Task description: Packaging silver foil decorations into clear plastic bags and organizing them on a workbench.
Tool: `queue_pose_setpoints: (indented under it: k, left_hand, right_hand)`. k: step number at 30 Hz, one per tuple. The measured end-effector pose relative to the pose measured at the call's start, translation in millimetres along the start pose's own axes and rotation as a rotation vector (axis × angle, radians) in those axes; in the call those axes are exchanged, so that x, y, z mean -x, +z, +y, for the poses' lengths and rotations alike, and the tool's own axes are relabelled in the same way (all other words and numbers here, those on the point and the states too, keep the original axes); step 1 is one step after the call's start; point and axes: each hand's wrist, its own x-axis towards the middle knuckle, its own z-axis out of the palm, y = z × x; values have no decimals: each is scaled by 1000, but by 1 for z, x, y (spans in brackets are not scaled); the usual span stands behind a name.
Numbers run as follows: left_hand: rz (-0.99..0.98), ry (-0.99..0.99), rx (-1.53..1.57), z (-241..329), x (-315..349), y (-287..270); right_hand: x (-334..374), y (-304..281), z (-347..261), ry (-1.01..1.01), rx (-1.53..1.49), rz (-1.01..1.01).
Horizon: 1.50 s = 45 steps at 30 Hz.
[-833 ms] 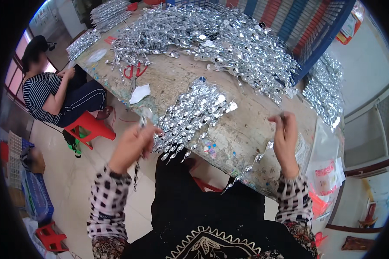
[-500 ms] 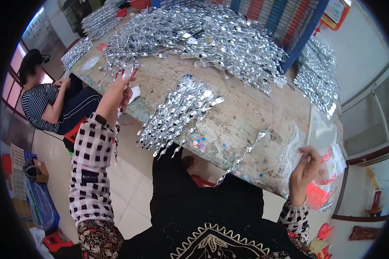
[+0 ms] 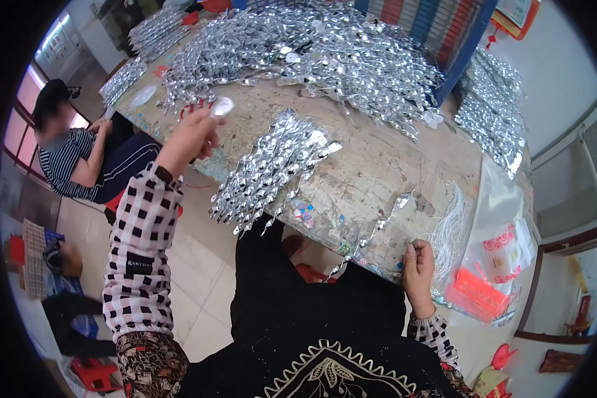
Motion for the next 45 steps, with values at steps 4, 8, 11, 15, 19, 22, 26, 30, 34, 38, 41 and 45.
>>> queue_pose_setpoints:
  k: [4, 8, 11, 15, 19, 22, 26, 30, 34, 38, 41, 45]
  left_hand:
    - [-267, -70, -26, 16, 62, 45]
    - [-584, -20, 77, 7, 108, 81]
    - [-707, -70, 238, -2, 126, 102]
    - [-704, -207, 535, -5, 133, 125]
    - [-705, -236, 845, -18, 139, 140]
    - [-735, -188, 817, -17, 144, 144]
    - [-706, -106, 742, -19, 150, 150]
    - [-710, -67, 740, -18, 153, 155]
    - [-654, -52, 679, -19, 154, 160]
    - [-653, -58, 665, -19, 154, 162]
    - [-694, -96, 690, -17, 154, 160]
    - [-717, -134, 679, -14, 154, 159]
  right_hand:
    - [-2, -2, -11, 118, -169, -19]
    - [-5, -2, -35, 200, -235, -63]
    - [-4, 16, -77, 205, -231, -137]
    - [-4, 41, -121, 120, -412, -296]
    - [-5, 63, -136, 61, -456, -385]
    - [-4, 68, -139, -27, -442, -426]
    - [-1, 70, -143, -43, -394, -415]
    - [1, 69, -143, -36, -450, -419]
    - [1, 65, -143, 5, -461, -423]
    - [3, 63, -142, -3, -489, -407]
    - [2, 62, -139, -58, -423, -401]
    - [3, 62, -137, -83, -399, -379]
